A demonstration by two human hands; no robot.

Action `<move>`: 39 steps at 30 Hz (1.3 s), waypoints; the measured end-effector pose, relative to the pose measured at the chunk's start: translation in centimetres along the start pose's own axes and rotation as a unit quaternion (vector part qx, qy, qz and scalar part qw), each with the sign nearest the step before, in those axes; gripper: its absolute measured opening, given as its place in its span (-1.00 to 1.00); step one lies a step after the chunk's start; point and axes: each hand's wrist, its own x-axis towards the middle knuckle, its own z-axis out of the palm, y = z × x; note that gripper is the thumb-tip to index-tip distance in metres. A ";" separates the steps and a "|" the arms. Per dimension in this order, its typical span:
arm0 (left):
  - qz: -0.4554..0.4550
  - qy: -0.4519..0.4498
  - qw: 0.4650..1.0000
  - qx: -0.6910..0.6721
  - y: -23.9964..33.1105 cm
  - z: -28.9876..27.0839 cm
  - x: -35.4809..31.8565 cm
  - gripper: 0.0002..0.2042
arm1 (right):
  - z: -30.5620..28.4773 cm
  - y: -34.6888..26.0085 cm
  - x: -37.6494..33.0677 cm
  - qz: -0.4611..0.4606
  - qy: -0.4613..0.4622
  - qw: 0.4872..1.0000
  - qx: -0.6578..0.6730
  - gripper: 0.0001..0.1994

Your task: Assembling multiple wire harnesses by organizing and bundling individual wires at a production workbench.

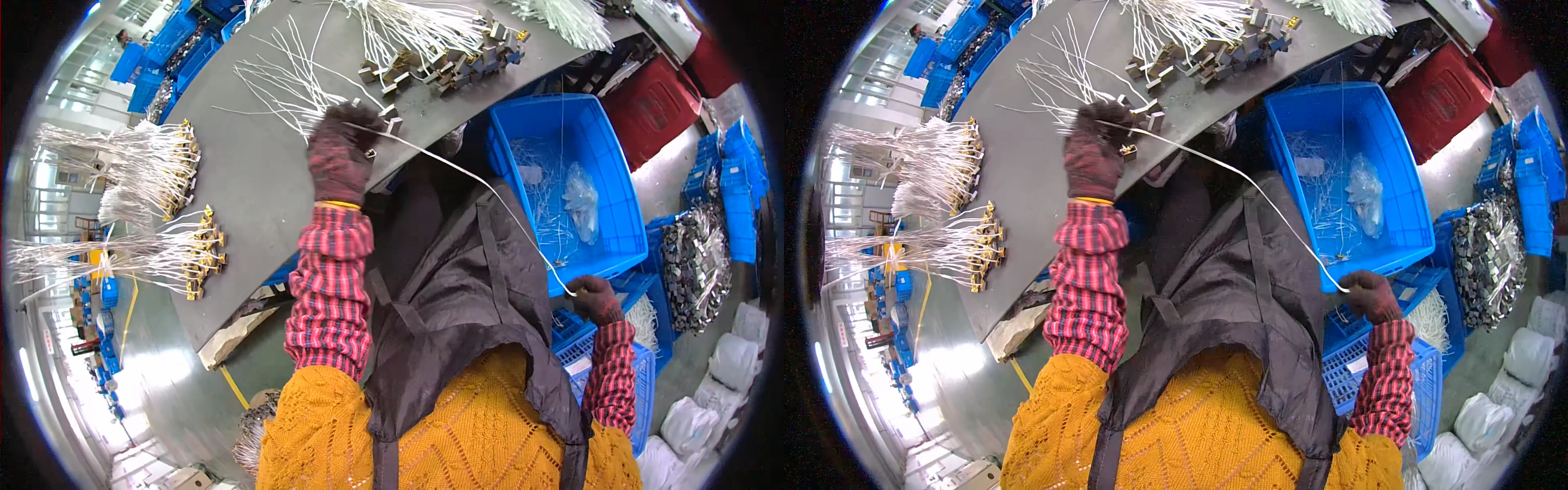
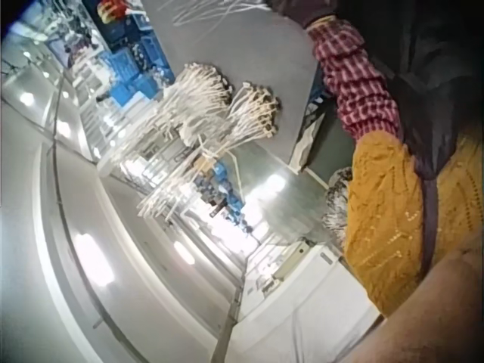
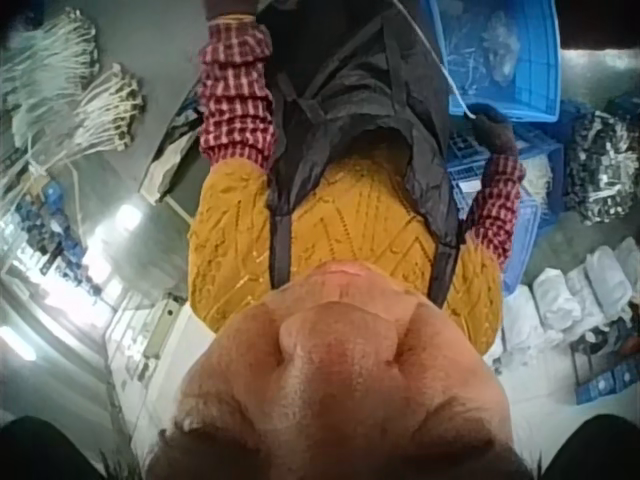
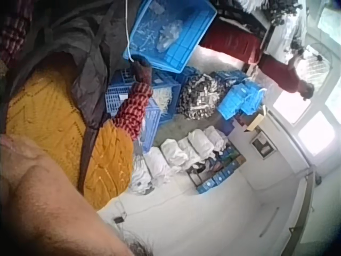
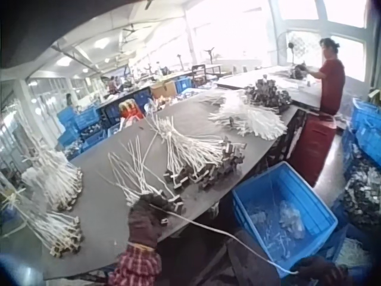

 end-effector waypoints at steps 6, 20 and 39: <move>-0.072 -0.010 0.986 -0.151 -5.5 4.5 -3.3 -0.77 | 7.4 -6.9 3.9 -0.169 -0.021 0.985 -0.005 -0.73; -0.088 0.065 0.984 -0.142 -0.8 1.4 -0.3 -0.77 | 6.3 -9.1 0.6 -0.182 0.004 0.978 0.101 -0.72; -0.137 0.107 0.956 -0.236 -1.3 4.6 -3.1 -0.80 | 6.7 -4.1 1.3 -0.122 0.094 0.980 0.127 -0.81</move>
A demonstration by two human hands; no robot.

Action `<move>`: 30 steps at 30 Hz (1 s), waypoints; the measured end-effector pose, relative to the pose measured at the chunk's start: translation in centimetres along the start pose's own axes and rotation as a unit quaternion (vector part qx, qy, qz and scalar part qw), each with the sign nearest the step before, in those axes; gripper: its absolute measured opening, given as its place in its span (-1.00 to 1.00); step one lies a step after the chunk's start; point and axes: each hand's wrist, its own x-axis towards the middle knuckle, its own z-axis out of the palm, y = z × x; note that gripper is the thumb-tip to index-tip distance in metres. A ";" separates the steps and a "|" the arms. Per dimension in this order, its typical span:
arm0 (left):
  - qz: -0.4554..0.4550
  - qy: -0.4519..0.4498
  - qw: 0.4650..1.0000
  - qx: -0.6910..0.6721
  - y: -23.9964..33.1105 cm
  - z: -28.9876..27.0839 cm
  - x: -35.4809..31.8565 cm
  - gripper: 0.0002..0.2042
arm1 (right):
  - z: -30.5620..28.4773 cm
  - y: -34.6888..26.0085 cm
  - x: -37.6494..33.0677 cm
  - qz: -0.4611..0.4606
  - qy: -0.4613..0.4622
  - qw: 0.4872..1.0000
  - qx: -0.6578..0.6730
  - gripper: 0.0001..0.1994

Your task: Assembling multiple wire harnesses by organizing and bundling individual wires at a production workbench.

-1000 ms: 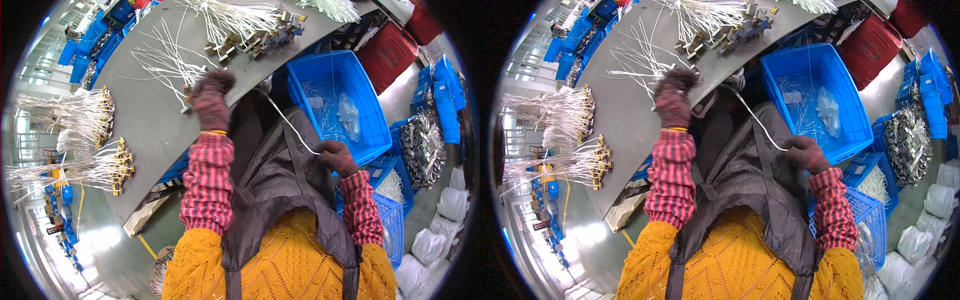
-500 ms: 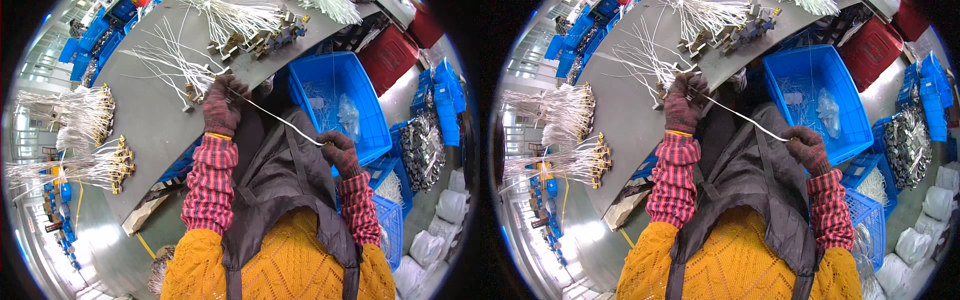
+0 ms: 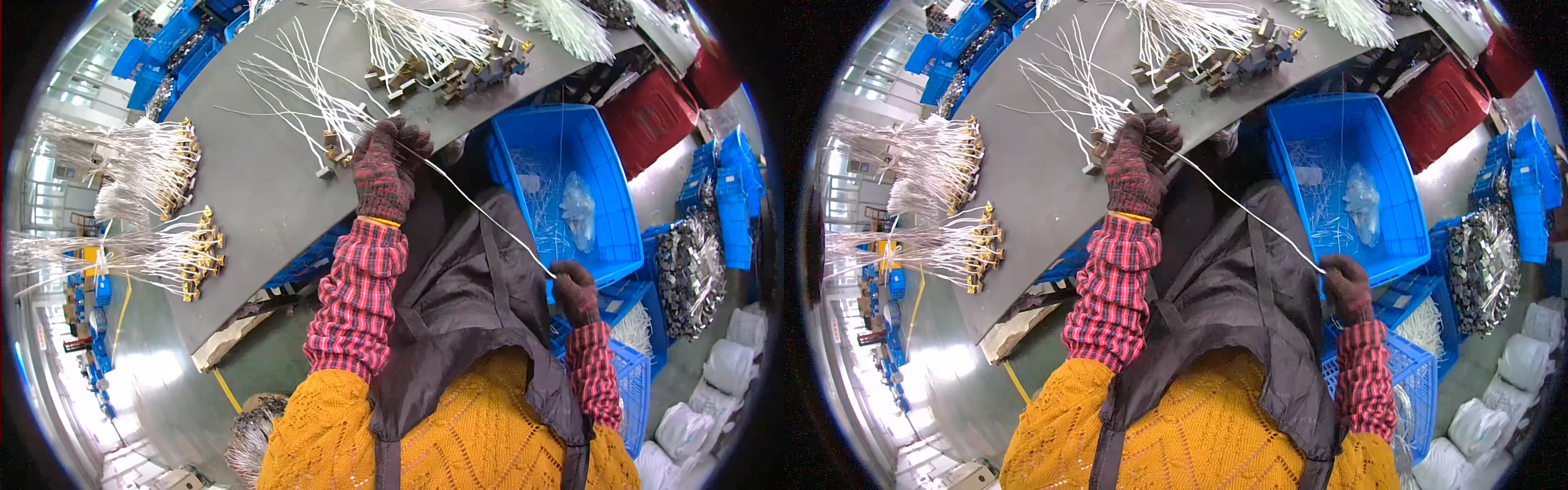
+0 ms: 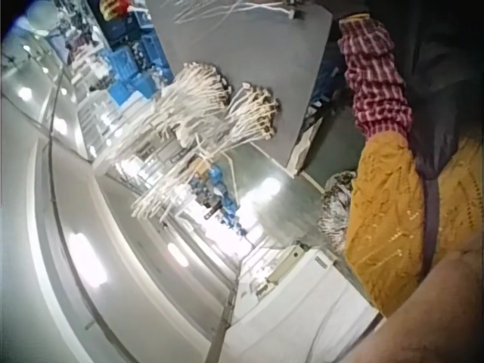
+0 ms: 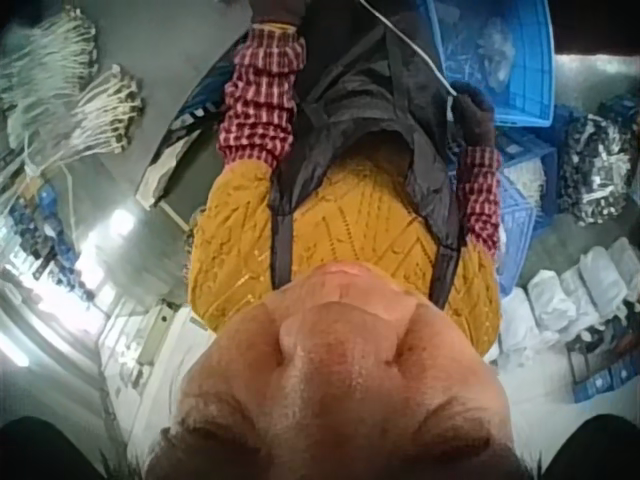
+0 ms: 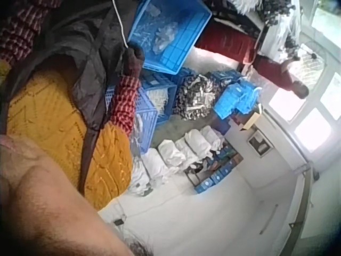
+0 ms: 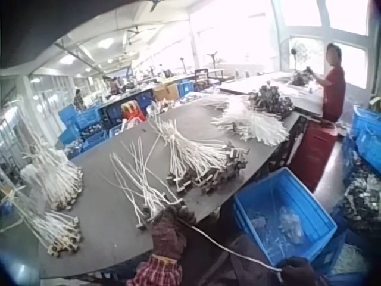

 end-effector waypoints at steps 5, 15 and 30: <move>-0.064 -0.042 0.997 -0.033 -3.6 0.8 -2.6 -0.78 | 8.9 -4.9 5.2 -0.224 -0.047 0.973 0.002 -0.76; -0.006 -0.019 0.999 0.032 -0.3 -0.6 -2.3 -0.73 | 21.5 -11.8 9.5 -0.386 -0.059 0.917 -0.082 -0.49; 0.116 0.183 0.870 0.442 9.9 -4.9 7.4 -0.77 | 21.8 -20.7 19.1 -0.552 0.099 0.734 -0.384 -0.49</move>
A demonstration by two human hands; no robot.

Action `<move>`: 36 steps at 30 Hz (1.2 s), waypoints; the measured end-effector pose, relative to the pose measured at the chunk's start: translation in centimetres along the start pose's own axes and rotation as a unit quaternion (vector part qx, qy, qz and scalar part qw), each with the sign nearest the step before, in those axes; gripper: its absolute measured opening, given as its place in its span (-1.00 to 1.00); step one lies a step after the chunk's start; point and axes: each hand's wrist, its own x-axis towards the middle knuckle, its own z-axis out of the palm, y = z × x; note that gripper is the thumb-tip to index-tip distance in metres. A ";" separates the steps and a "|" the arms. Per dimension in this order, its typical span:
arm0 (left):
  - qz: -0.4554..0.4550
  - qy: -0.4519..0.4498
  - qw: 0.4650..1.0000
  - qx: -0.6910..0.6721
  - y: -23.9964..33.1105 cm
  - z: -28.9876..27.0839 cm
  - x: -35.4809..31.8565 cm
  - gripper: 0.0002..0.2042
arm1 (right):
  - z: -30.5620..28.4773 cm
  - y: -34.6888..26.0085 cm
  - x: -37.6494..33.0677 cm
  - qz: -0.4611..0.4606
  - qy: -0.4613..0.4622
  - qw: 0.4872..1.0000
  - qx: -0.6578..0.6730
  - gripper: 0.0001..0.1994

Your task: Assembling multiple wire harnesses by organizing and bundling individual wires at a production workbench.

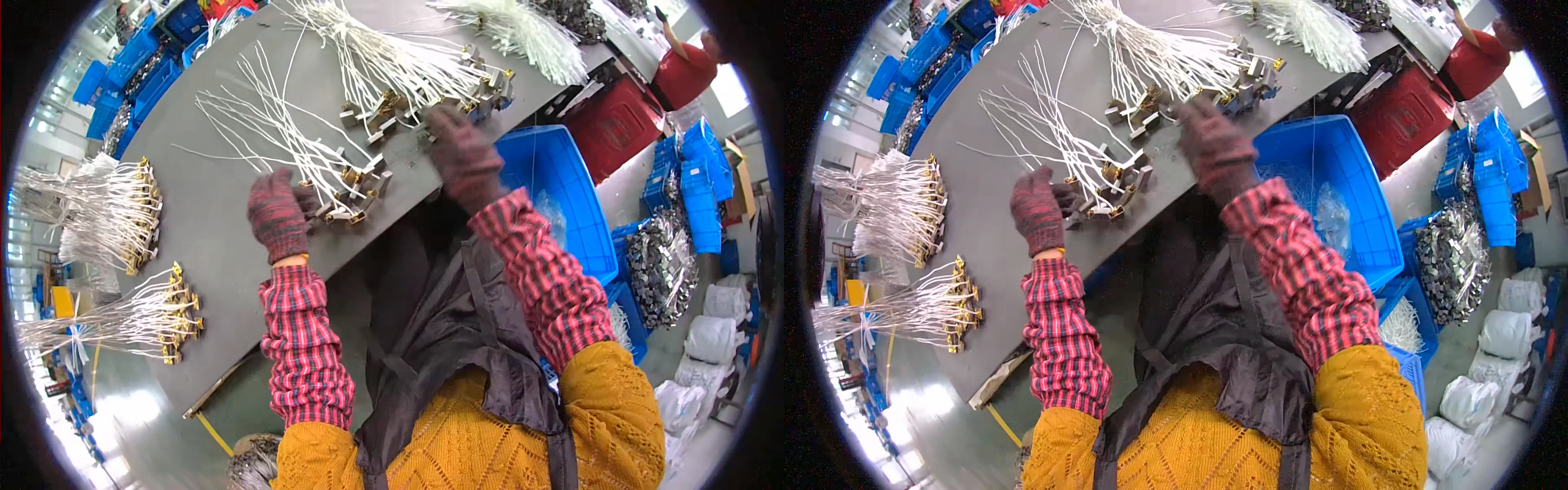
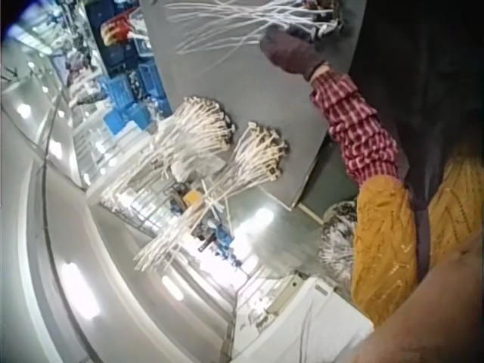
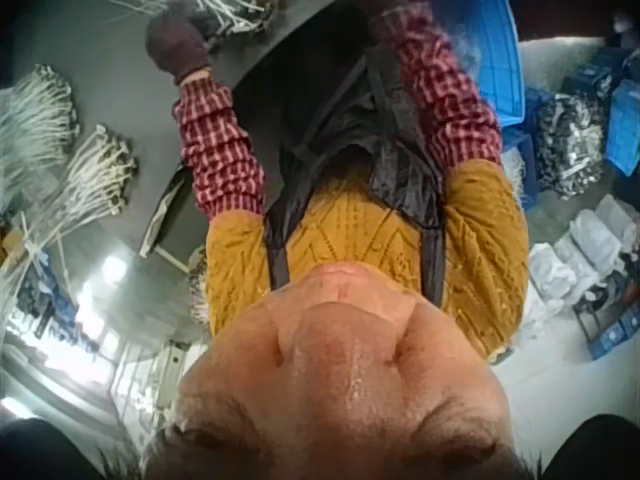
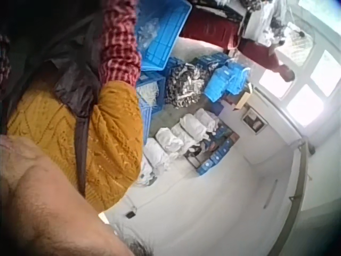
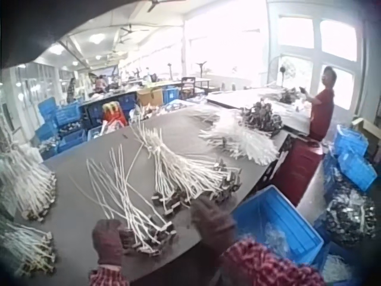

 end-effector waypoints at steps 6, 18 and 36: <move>-0.063 -0.115 0.954 -0.269 0.8 0.3 -1.9 -0.72 | -1.5 3.9 7.0 0.095 -0.193 0.951 -0.221 -0.68; -0.083 -0.294 0.926 -0.223 -3.5 6.8 -10.1 -0.77 | -6.0 0.8 -3.8 0.283 -0.321 0.825 0.369 -0.64; -0.174 -0.112 0.855 -0.475 -1.9 12.1 -11.0 -0.81 | -24.8 8.5 -53.9 0.646 -0.013 0.731 0.219 -0.71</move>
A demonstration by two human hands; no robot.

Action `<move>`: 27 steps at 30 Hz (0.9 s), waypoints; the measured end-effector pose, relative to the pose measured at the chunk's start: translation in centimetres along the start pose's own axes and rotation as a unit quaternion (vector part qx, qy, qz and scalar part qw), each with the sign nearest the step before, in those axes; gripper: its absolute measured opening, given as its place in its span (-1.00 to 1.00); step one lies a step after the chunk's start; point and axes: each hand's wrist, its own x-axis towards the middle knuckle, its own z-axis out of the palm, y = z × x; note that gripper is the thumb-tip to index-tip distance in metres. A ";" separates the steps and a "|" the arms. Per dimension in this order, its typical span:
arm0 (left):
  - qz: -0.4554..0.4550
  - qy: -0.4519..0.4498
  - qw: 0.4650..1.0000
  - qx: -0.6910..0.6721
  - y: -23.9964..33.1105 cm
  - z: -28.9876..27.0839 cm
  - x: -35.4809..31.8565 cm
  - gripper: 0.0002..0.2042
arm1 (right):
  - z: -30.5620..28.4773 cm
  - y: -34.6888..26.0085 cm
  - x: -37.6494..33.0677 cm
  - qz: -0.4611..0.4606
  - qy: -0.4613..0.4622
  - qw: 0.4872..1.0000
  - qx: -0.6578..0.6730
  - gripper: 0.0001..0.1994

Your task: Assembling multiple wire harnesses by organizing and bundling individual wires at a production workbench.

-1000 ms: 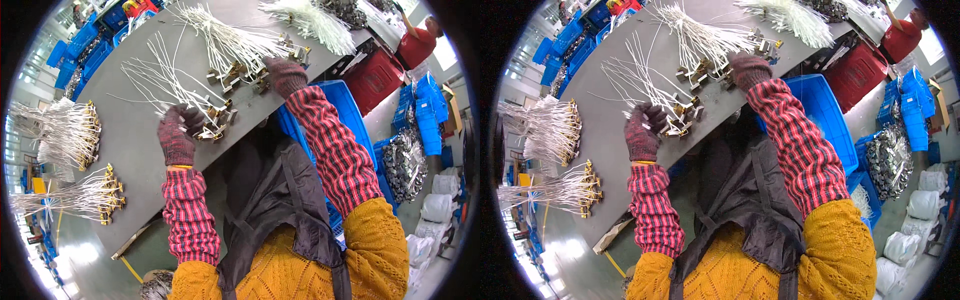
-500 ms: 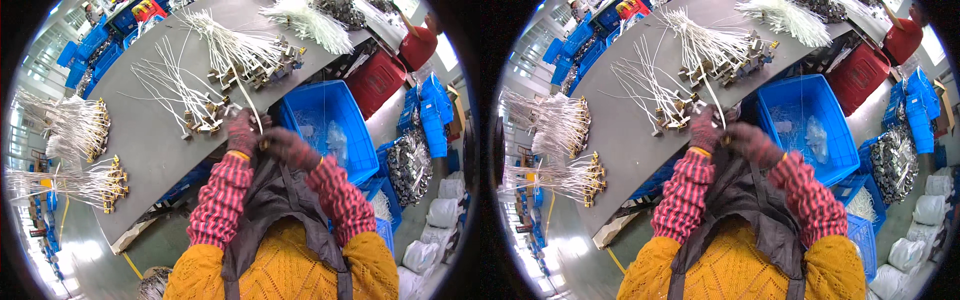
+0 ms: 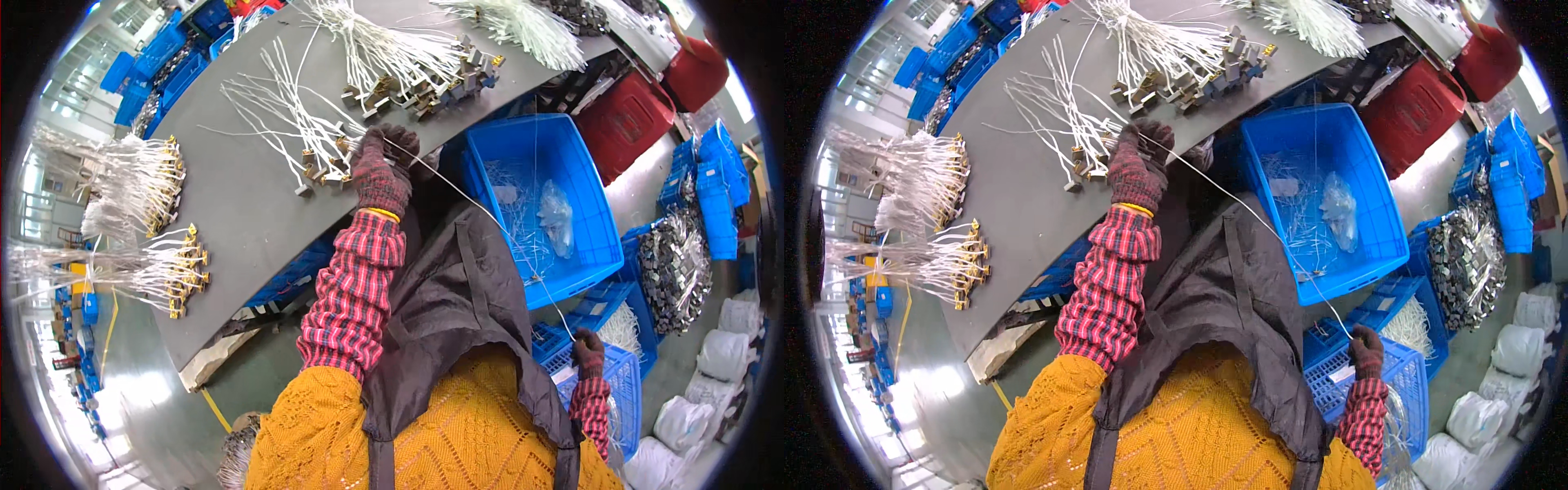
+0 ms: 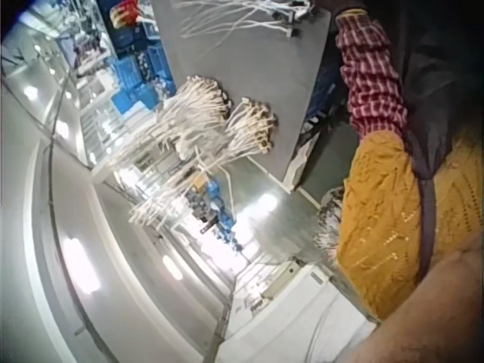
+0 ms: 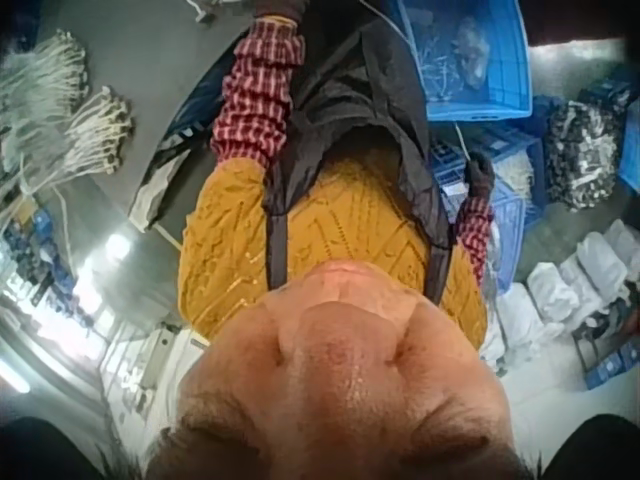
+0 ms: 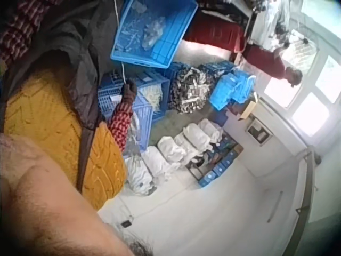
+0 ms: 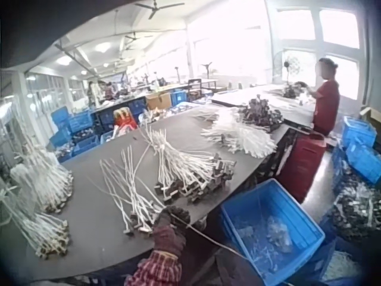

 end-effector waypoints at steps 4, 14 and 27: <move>0.020 0.011 1.000 -0.006 2.2 0.1 1.3 -0.83 | -1.0 2.9 0.8 -0.007 0.043 0.999 0.026 -0.77; 0.033 0.035 0.999 0.000 3.1 0.8 0.5 -0.81 | -0.6 5.5 2.9 -0.019 0.024 0.999 0.044 -0.72; 0.064 -0.235 0.942 0.233 -2.6 -1.5 -6.3 -0.76 | 26.5 -25.3 3.7 -0.261 -0.192 0.944 0.068 -0.42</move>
